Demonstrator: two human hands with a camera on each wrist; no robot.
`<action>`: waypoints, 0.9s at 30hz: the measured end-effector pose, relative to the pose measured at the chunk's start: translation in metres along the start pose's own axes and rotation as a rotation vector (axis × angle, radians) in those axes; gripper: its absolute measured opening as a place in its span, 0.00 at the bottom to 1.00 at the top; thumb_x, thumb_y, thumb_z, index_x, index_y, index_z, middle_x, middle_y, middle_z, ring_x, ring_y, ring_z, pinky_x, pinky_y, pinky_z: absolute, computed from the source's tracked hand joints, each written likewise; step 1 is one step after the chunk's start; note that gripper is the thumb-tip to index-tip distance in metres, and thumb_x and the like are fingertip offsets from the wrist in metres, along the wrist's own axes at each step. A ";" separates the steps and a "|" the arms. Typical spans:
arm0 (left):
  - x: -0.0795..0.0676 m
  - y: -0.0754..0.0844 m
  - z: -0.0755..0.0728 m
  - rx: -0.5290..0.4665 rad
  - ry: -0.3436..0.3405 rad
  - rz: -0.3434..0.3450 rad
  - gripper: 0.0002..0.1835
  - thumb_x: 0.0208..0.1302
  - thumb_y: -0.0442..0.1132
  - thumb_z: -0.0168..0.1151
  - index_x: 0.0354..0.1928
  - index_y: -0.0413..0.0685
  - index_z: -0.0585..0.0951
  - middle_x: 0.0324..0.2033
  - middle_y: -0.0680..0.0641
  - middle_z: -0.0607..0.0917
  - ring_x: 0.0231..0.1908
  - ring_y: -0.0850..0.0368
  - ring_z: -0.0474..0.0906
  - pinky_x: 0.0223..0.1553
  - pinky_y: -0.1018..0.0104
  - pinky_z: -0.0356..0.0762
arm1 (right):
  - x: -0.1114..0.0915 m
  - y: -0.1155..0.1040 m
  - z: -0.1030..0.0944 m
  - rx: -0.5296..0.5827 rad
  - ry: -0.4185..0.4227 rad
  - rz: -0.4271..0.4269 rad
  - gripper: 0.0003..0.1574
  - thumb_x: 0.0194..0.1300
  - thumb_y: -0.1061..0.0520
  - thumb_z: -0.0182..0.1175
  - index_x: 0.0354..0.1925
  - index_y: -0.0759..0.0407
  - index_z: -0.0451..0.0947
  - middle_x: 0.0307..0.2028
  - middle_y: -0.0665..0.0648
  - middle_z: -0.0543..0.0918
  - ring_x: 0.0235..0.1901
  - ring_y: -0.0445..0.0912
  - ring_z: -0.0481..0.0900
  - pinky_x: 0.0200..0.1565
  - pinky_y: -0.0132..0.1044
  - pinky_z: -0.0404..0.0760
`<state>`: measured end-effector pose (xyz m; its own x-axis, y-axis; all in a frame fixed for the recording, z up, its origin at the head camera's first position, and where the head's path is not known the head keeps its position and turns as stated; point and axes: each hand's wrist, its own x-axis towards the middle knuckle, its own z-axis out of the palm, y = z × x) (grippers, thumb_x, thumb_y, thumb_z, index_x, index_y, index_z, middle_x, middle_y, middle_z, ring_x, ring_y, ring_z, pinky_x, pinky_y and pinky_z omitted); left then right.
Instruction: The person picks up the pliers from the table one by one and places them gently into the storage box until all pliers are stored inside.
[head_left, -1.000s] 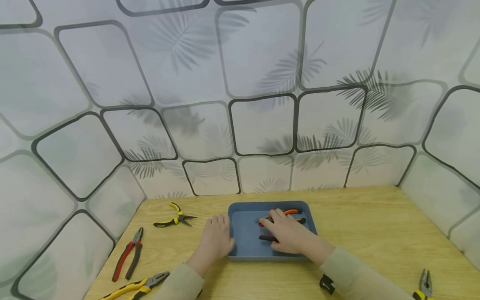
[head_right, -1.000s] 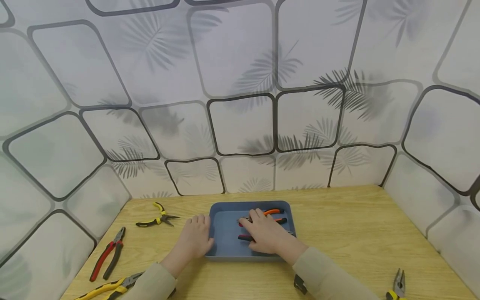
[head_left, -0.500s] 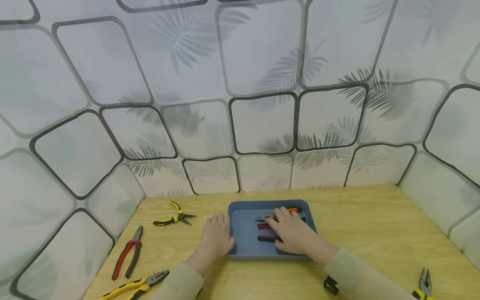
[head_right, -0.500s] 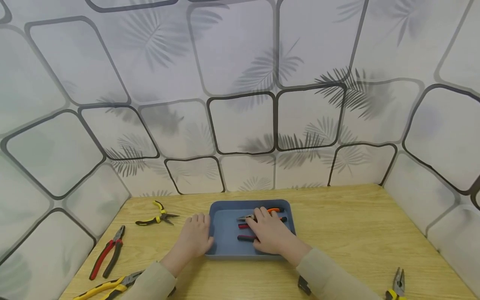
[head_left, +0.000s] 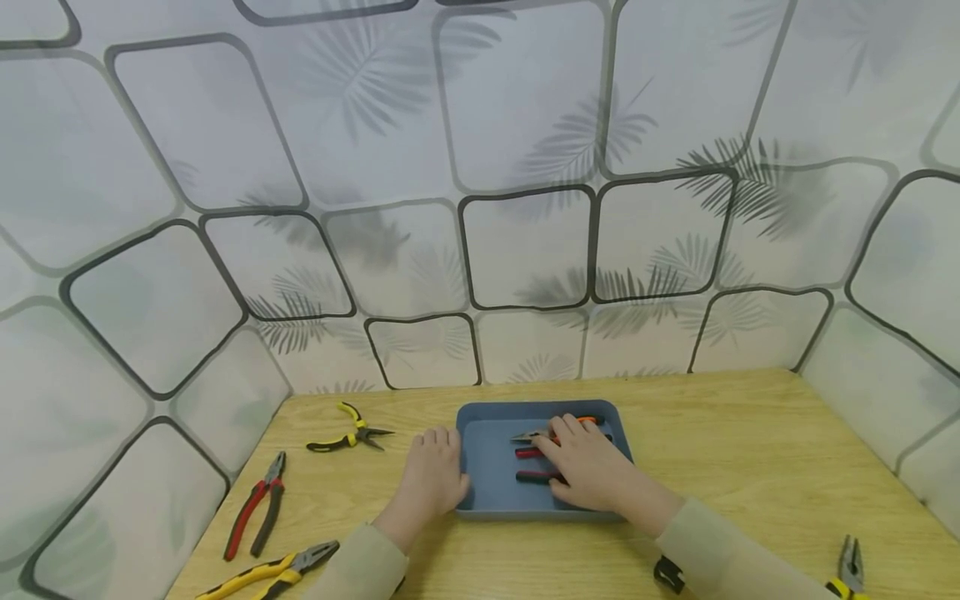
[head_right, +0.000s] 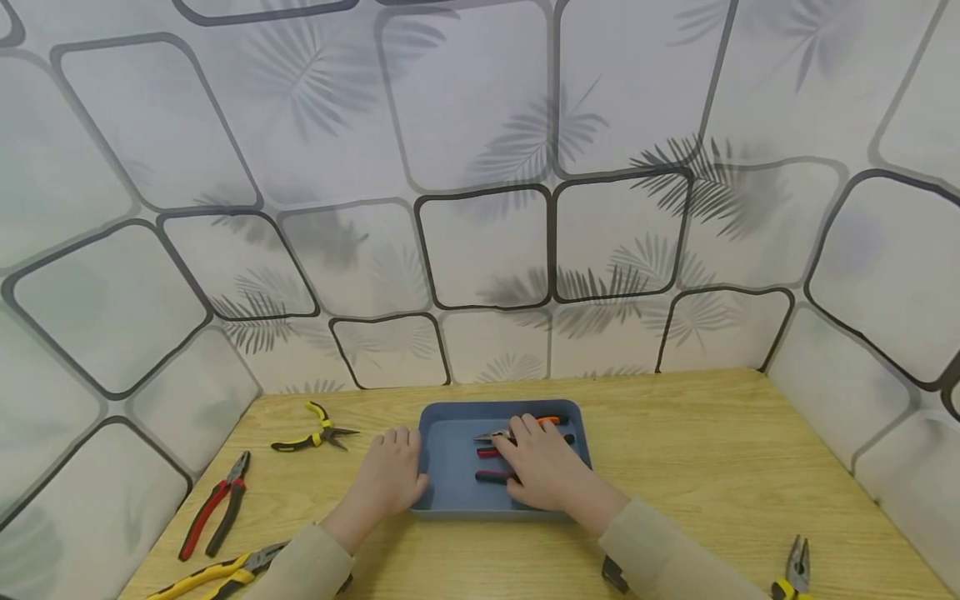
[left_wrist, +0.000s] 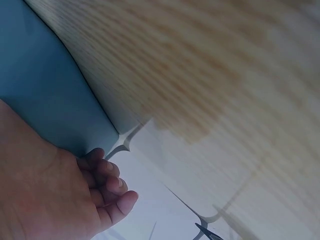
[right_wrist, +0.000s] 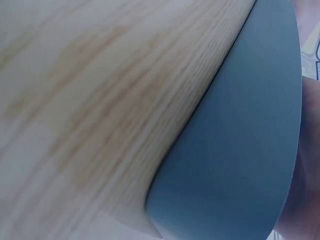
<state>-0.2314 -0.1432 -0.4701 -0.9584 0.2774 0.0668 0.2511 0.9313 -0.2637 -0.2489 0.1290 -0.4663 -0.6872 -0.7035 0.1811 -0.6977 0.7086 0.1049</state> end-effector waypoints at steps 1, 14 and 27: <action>0.000 0.000 -0.001 0.002 -0.001 0.000 0.26 0.67 0.57 0.61 0.49 0.41 0.75 0.41 0.42 0.80 0.43 0.47 0.79 0.51 0.53 0.81 | -0.001 0.000 0.000 -0.001 0.001 -0.003 0.33 0.68 0.44 0.66 0.67 0.50 0.76 0.48 0.54 0.73 0.41 0.47 0.63 0.39 0.39 0.60; 0.001 0.000 0.002 0.015 -0.017 -0.001 0.28 0.68 0.59 0.61 0.52 0.40 0.76 0.42 0.42 0.81 0.45 0.47 0.79 0.52 0.53 0.81 | -0.007 0.002 0.001 0.000 0.005 -0.027 0.29 0.69 0.45 0.64 0.65 0.50 0.76 0.52 0.56 0.74 0.44 0.48 0.66 0.42 0.42 0.68; 0.002 0.000 0.003 0.009 -0.028 -0.003 0.28 0.68 0.59 0.61 0.52 0.40 0.75 0.43 0.41 0.81 0.45 0.47 0.79 0.51 0.53 0.80 | -0.011 0.002 -0.001 0.023 0.023 -0.004 0.30 0.70 0.40 0.66 0.65 0.50 0.75 0.57 0.60 0.77 0.50 0.52 0.73 0.48 0.50 0.77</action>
<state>-0.2339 -0.1433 -0.4728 -0.9627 0.2676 0.0412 0.2469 0.9301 -0.2718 -0.2425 0.1383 -0.4667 -0.6801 -0.7044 0.2033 -0.7048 0.7045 0.0833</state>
